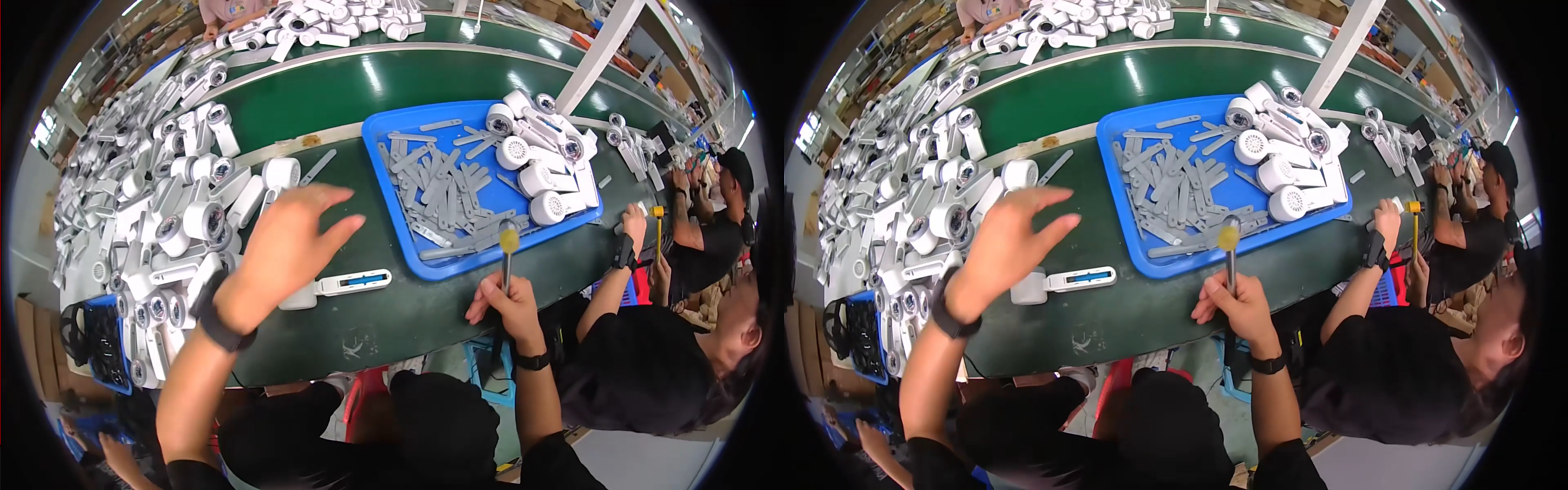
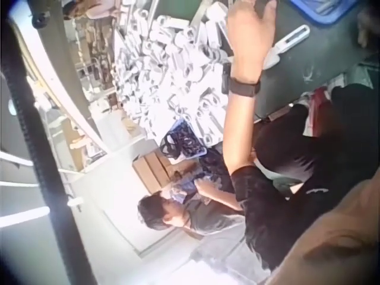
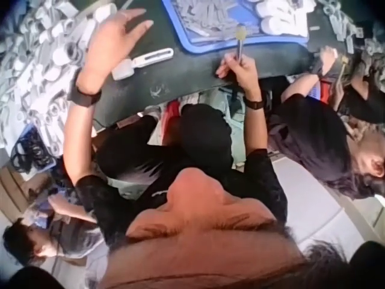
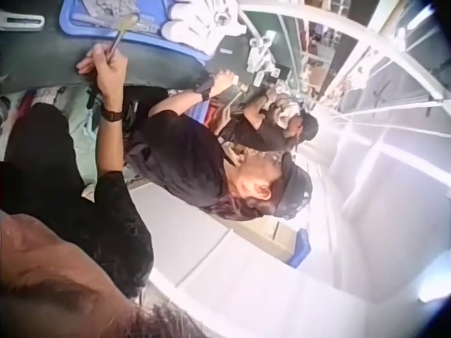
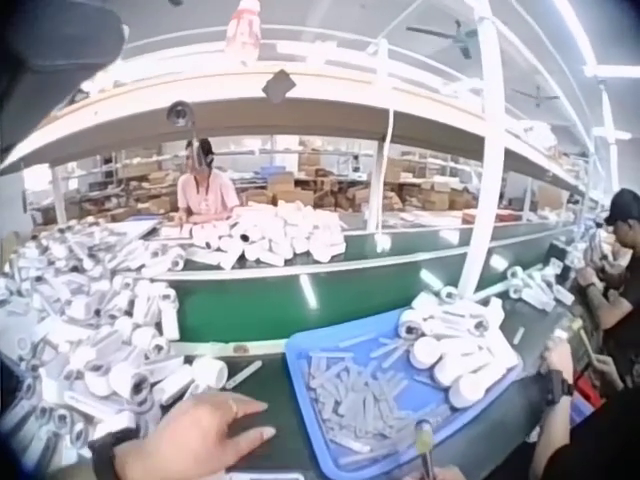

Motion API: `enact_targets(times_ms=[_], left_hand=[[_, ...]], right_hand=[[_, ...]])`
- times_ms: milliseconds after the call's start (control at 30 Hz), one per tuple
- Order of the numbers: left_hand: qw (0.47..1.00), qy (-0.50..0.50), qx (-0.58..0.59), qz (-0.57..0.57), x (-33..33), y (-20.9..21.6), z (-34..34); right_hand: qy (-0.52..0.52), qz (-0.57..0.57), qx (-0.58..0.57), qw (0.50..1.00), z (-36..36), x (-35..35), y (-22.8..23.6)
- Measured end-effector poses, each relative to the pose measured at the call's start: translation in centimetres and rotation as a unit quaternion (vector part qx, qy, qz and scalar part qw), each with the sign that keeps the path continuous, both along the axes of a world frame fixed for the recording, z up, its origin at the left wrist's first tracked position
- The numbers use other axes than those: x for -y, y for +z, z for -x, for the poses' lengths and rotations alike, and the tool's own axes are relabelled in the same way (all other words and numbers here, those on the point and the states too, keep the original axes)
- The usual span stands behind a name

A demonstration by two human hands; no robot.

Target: Assemble plastic components by inserting metal pins and tapping them into place using a small hammer.

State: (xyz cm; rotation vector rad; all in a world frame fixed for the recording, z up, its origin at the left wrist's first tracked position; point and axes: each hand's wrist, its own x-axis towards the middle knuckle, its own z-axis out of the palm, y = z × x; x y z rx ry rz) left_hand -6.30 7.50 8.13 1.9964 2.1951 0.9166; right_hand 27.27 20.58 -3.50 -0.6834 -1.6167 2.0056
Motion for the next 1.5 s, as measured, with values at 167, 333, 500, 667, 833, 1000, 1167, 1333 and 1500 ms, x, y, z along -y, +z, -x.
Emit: enact_targets(times_ms=[167, 333, 500, 667, 833, 1000, 1167, 1333, 1500], left_hand=[[0.993, -0.001, -0.101, 0.058, -11.5, -2.1, 1.5], [0.987, 0.076, -0.049, 0.131, -18.8, -6.4, 2.4], [0.987, 0.079, -0.140, -0.010, -22.8, -8.7, 4.4], [0.995, 0.047, -0.053, 0.064, -24.0, -7.9, 4.3], [0.989, 0.018, -0.114, 0.089, -24.5, -8.2, 3.6], [0.995, 0.043, 0.071, 0.047, -20.7, -4.2, 5.6], [0.933, -0.055, 0.350, 0.065, -9.8, 1.5, 0.2], [0.923, -0.041, 0.342, 0.171, 1.4, 1.5, -3.4], [0.870, -0.051, 0.470, 0.141, 4.8, 0.5, -4.0]], right_hand=[[0.004, -0.042, 0.061, 0.997, 0.6, 0.3, 0.7], [0.002, -0.046, 0.093, 0.995, 1.2, 0.2, 0.6], [0.000, -0.046, 0.106, 0.993, 0.9, 0.2, 1.3], [-0.004, -0.064, 0.110, 0.992, 0.9, -0.1, 1.7], [-0.005, -0.092, 0.125, 0.988, 1.3, -0.1, 2.2], [-0.026, -0.058, 0.122, 0.990, 2.1, 0.3, 1.2], [-0.039, -0.044, 0.083, 0.995, -0.5, -0.4, 0.2], [-0.031, -0.115, 0.117, 0.986, 2.1, 0.6, 2.6], [-0.013, -0.090, 0.075, 0.993, 8.1, 6.9, 8.8]])
